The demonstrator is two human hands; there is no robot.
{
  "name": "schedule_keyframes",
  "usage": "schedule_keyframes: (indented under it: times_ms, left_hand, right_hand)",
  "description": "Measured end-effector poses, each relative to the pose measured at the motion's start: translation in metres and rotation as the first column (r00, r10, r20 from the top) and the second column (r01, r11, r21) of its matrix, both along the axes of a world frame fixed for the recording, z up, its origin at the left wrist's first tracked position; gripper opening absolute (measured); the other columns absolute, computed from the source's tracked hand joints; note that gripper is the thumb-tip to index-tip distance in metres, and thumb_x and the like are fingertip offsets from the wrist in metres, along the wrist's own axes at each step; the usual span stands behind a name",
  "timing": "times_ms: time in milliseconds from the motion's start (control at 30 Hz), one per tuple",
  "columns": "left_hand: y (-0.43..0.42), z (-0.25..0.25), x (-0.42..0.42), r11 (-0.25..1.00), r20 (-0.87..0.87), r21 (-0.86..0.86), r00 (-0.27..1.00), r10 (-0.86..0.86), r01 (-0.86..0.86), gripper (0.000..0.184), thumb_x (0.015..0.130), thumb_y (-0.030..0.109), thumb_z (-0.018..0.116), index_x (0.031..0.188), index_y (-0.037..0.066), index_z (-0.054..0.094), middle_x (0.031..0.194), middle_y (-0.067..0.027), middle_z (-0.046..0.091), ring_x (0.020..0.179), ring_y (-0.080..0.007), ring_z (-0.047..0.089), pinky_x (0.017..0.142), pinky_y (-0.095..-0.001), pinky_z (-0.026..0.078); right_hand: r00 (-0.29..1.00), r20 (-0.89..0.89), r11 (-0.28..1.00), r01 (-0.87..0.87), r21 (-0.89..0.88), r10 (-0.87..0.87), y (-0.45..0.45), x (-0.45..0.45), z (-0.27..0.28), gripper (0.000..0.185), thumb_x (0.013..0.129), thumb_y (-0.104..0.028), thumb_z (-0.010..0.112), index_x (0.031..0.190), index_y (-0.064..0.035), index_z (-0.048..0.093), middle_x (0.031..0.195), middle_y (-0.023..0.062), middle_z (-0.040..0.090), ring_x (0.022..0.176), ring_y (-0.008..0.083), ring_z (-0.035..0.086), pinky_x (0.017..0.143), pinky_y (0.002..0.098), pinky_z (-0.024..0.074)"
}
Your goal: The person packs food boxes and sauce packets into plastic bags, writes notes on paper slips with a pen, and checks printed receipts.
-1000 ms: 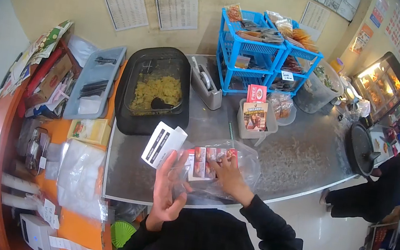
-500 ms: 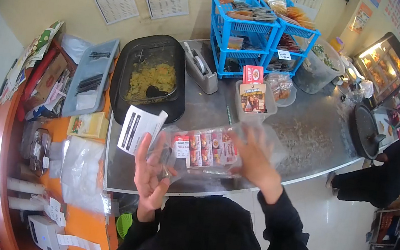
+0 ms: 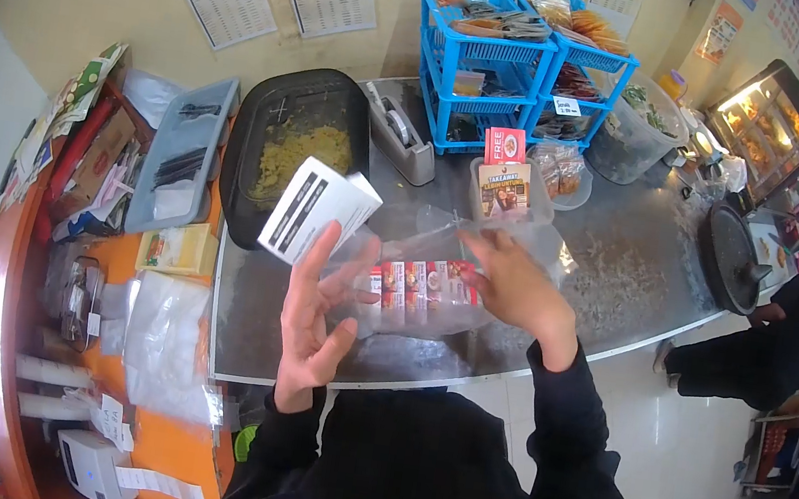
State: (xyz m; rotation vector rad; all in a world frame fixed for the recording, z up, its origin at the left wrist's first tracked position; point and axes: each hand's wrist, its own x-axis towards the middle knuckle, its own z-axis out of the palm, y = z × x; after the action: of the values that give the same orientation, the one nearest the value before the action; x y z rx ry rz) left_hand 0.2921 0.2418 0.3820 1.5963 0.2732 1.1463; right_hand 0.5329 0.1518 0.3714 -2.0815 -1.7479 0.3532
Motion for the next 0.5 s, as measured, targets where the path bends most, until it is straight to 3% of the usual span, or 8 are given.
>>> schedule_keyframes:
  times_ms: [133,167,267,333,500]
  left_hand:
    - [-0.004,-0.002,-0.019,0.997,-0.081,0.048,0.995,0.061,-0.057,0.085,0.078,0.019,0.061,0.147,-0.008,0.020,0.151,-0.0240,0.028,0.121,-0.0423,0.054,0.078,-0.0327,0.056]
    - [-0.008,0.002,-0.023,0.995,-0.082,0.030,0.992,0.093,-0.091,0.085,0.079,0.019,0.061,0.147,-0.009,0.020,0.151,-0.0249,0.028,0.117,-0.0418,0.057,0.077,-0.0328,0.056]
    - [-0.018,0.006,-0.032,0.997,-0.009,-0.058,0.999,0.040,-0.040,0.083,0.068,-0.005,0.046,0.147,-0.008,0.021,0.151,-0.0248,0.024,0.121,-0.0428,0.053,0.080,-0.0341,0.054]
    - [-0.018,0.001,-0.035,0.998,-0.015,-0.029,0.998,0.059,-0.059,0.082,0.069,-0.005,0.047,0.146,-0.010,0.021,0.152,-0.0258,0.022,0.123,-0.0450,0.050,0.077,-0.0346,0.057]
    - [-0.021,0.002,-0.034,0.996,-0.038,-0.002,0.995,0.089,-0.089,0.078,0.070,-0.007,0.045,0.144,-0.013,0.021,0.151,-0.0265,0.022,0.126,-0.0465,0.047,0.076,-0.0355,0.059]
  right_hand:
    - [0.941,-0.247,0.965,-0.193,0.177,0.233,-0.006,-0.010,-0.007,0.036,0.090,-0.011,0.058,0.125,-0.0076,0.054,0.100,0.0242,0.062,0.097,0.0430,0.059,0.082,0.0442,0.0483]
    - [0.938,-0.252,0.968,-0.204,0.147,0.237,-0.008,-0.016,-0.009,0.033,0.090,-0.010,0.058,0.123,-0.0067,0.055,0.096,0.0244,0.063,0.093,0.0432,0.060,0.079,0.0454,0.0485]
    - [0.946,-0.250,0.978,-0.210,0.006,0.205,-0.015,-0.040,-0.014,0.027,0.090,-0.011,0.056,0.116,-0.0045,0.057,0.086,0.0249,0.064,0.083,0.0435,0.062,0.073,0.0488,0.0487]
    - [0.964,-0.224,0.969,-0.181,-0.166,0.141,-0.019,-0.056,-0.021,0.026,0.090,-0.013,0.056,0.114,-0.0039,0.058,0.084,0.0249,0.065,0.081,0.0435,0.062,0.072,0.0506,0.0483]
    - [0.973,-0.198,0.969,-0.157,-0.191,0.119,-0.024,-0.069,-0.039,0.027,0.091,-0.021,0.056,0.110,-0.0010,0.059,0.084,0.0252,0.065,0.081,0.0426,0.063,0.072,0.0509,0.0480]
